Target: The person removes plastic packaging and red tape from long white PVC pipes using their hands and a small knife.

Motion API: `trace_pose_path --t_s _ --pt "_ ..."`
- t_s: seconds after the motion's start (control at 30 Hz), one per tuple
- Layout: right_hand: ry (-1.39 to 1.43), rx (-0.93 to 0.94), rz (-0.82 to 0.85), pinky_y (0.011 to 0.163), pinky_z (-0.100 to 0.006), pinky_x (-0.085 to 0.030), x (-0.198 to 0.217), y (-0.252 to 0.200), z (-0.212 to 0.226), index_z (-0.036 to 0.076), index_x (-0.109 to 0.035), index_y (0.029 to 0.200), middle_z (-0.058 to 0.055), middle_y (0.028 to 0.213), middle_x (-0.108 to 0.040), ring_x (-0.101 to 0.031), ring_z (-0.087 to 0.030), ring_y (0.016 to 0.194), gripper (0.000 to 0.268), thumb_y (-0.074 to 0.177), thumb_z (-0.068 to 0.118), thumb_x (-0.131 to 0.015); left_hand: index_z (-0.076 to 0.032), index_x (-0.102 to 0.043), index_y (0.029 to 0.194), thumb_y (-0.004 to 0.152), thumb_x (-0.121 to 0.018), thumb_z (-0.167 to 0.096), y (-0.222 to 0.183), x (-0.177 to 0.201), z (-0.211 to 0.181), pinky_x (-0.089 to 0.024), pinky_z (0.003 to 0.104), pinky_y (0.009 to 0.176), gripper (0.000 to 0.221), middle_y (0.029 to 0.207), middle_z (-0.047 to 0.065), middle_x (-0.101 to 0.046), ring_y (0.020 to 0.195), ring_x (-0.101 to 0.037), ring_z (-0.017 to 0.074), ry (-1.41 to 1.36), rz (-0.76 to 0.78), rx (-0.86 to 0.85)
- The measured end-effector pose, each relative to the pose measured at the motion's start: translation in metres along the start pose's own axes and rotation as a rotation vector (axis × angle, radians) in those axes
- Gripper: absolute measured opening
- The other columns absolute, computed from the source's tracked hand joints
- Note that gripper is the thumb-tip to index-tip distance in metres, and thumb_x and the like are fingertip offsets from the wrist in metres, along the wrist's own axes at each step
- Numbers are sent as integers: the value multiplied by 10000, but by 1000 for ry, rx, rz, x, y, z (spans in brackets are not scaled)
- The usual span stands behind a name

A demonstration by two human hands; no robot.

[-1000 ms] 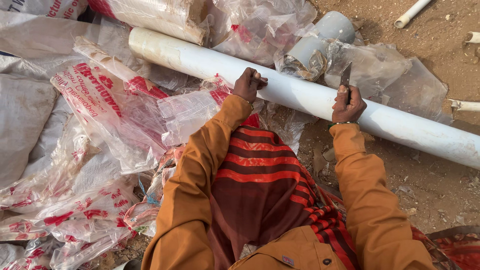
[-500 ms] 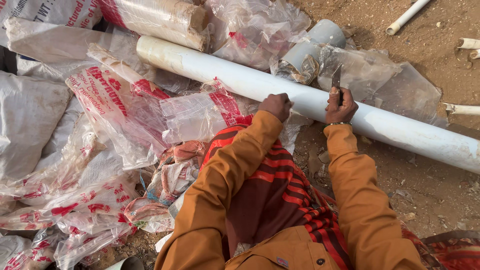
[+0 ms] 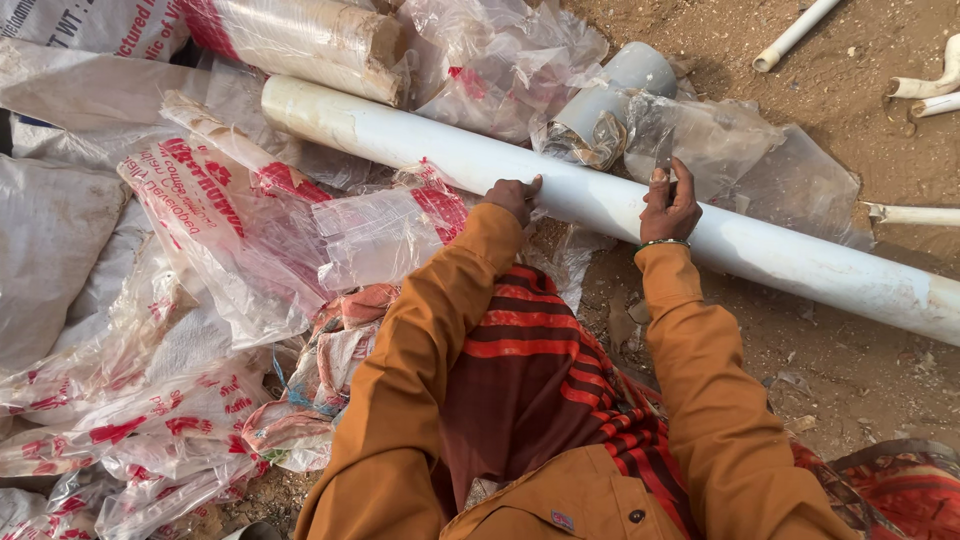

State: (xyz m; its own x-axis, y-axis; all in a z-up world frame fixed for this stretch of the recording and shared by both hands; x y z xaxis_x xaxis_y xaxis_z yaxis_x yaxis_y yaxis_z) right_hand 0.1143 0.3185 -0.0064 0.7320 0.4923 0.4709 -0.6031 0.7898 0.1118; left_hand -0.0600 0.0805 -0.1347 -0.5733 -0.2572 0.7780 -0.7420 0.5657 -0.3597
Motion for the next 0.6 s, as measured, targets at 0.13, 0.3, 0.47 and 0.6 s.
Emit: trace_pose_path --t_s 0.13,0.3,0.47,0.6 --pt "-242 52 -100 765 -427 -557 3 -19 9 57 -676 1347 -189 983 -748 -725 -307 839 373 1031 256 -665 -261 -484 1490 882 -763 -196 -19 92 68 -575 484 831 673 1086 180 -739 979 -721 367 -54 -319 72" --pt "-429 -30 -48 809 -510 -520 -73 -65 31 78 -652 1411 -245 970 -672 -668 -415 887 431 992 181 -629 -393 -336 1593 877 -742 -86 -16 109 134 -544 496 855 879 1092 202 -738 1000 -716 391 -52 -211 74" --pt "-603 57 245 728 -577 -515 -193 -93 75 206 -576 1434 -214 972 -683 -671 -441 834 463 975 260 -613 -422 -227 1596 799 -817 -80 -9 87 145 -524 520 858 1049 1103 253 -703 1020 -677 439 -112 -206 83" --pt "-623 -119 162 710 -570 -518 -128 -74 40 236 -548 1487 -226 958 -681 -682 -413 843 489 998 228 -554 -468 -216 1613 840 -754 -14 -15 93 142 -556 483 913 1046 1078 172 -771 1020 -731 382 -237 -239 -29"
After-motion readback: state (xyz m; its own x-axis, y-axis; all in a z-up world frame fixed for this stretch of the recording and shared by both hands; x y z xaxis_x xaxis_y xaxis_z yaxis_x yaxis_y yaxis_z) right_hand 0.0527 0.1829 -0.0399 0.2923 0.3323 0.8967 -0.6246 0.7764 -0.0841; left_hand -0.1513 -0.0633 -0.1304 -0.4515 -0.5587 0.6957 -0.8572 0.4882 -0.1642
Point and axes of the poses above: each hand's wrist, its own y-axis towards the middle knuckle, its own x-axis out of the back of the hand, z = x × y, the point moved 10 cm from there along y, towards the middle knuckle
